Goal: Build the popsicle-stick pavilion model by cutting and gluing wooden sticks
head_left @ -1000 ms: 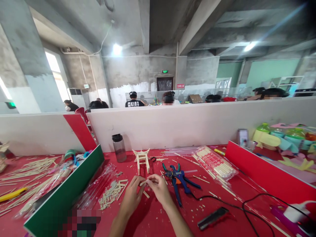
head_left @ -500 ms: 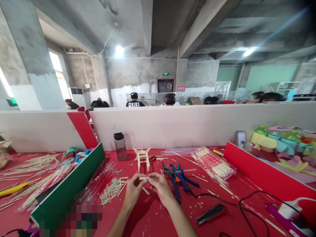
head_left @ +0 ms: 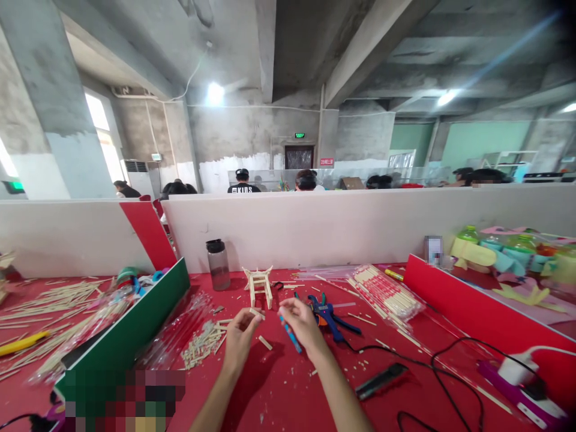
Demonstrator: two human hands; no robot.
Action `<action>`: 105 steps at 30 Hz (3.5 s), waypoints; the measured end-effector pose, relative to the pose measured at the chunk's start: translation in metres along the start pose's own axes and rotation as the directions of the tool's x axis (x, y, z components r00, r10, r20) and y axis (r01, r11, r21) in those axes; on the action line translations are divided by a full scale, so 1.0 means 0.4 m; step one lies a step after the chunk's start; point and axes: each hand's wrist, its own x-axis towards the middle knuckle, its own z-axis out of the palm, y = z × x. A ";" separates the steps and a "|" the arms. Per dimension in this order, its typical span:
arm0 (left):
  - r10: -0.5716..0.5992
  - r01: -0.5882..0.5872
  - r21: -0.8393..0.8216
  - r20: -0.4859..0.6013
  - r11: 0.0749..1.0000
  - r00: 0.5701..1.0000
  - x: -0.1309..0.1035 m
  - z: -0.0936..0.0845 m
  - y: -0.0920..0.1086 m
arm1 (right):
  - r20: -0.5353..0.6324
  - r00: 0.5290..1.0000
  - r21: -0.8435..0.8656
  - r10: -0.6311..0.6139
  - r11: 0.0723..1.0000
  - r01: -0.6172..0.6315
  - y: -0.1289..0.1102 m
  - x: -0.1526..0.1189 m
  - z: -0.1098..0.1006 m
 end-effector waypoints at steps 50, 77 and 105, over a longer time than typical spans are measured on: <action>-0.242 0.143 -0.512 -0.132 0.847 0.961 -0.008 0.032 0.004 | -0.006 1.000 -0.029 -0.022 0.999 0.021 0.048 -0.066 -0.054; -0.192 0.105 -0.451 -0.151 0.887 0.970 -0.013 0.040 0.007 | -0.006 1.000 -0.155 -0.008 0.988 0.007 0.042 -0.075 -0.054; -0.211 0.131 -0.498 -0.107 0.857 0.972 -0.016 0.038 -0.001 | 0.030 1.000 0.059 -0.010 0.998 0.008 0.038 -0.070 -0.056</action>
